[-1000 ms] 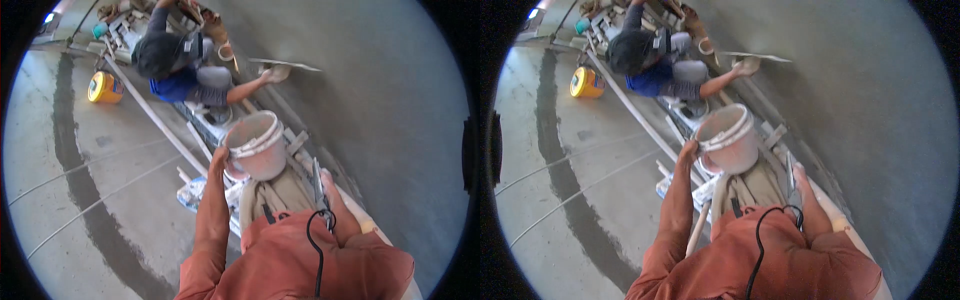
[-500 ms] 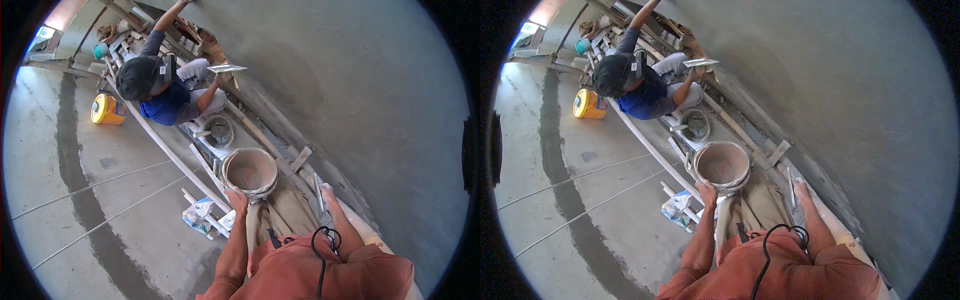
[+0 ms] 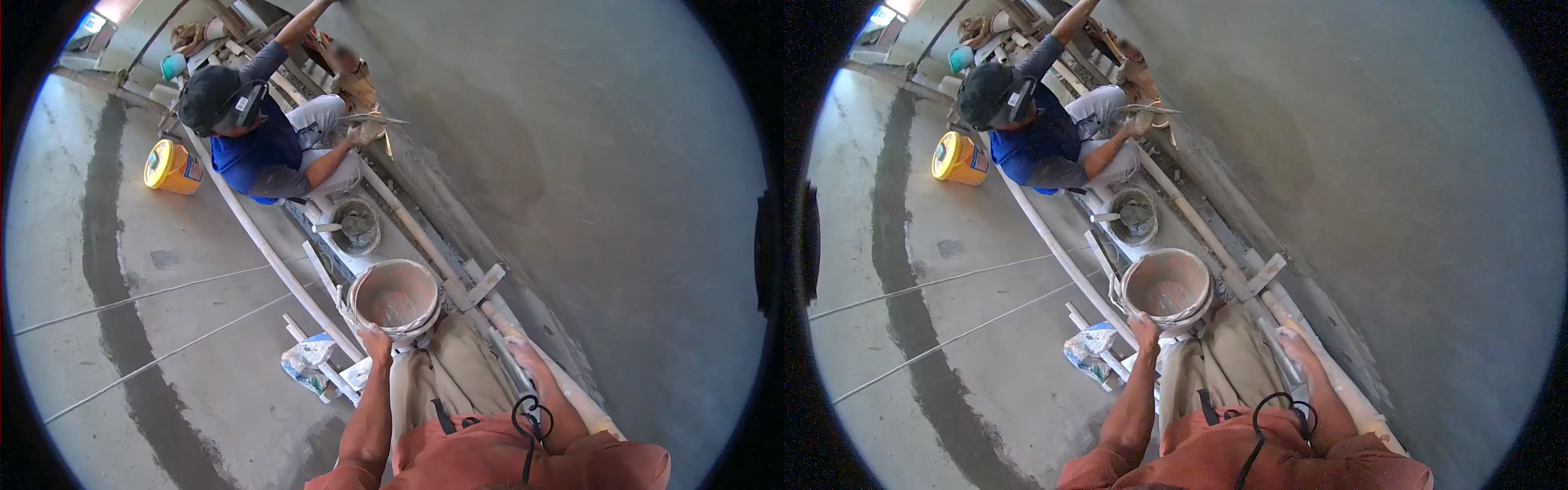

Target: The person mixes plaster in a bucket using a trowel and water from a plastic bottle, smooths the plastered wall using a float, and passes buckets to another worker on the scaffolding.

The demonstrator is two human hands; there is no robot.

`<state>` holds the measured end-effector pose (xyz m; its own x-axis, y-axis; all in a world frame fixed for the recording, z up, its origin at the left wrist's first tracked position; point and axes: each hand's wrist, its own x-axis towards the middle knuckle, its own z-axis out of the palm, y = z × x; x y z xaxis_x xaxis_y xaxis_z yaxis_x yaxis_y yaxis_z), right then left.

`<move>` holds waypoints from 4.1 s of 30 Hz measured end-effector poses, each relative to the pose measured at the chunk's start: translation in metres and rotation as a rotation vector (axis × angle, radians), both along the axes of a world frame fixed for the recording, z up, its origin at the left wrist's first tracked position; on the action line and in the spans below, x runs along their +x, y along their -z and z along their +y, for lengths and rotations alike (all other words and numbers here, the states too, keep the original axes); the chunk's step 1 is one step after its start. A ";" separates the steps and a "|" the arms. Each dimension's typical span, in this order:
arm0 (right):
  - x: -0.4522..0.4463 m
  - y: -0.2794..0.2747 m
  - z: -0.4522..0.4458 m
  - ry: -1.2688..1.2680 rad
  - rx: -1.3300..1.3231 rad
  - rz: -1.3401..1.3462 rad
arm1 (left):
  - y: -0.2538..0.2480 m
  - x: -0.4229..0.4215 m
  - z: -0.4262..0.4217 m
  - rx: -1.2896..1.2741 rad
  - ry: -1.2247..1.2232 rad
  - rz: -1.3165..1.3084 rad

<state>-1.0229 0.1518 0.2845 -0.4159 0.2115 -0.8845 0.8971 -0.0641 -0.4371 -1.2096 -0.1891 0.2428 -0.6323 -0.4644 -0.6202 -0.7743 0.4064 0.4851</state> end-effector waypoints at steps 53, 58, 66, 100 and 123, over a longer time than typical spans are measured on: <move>0.017 -0.018 0.001 0.222 0.042 -0.226 | 0.032 -0.086 0.058 0.082 0.095 0.125; 0.015 -0.012 -0.002 0.324 0.000 -0.175 | 0.032 -0.051 0.020 0.201 -0.149 0.189; 0.000 -0.021 -0.002 0.477 -0.134 -0.108 | 0.016 -0.033 -0.012 0.277 -0.265 0.189; 0.032 -0.059 -0.014 0.299 0.018 -0.210 | -0.150 -0.398 0.069 1.029 -0.318 0.807; 0.109 -0.085 -0.023 0.120 0.168 -0.158 | -0.126 -0.540 0.091 0.992 -0.408 0.820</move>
<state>-0.9140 0.1287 0.3693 -0.2386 0.4007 -0.8846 0.9454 -0.1125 -0.3060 -1.7497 -0.0980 0.3684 -0.9048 -0.2867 -0.3149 -0.1028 -0.5705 0.8148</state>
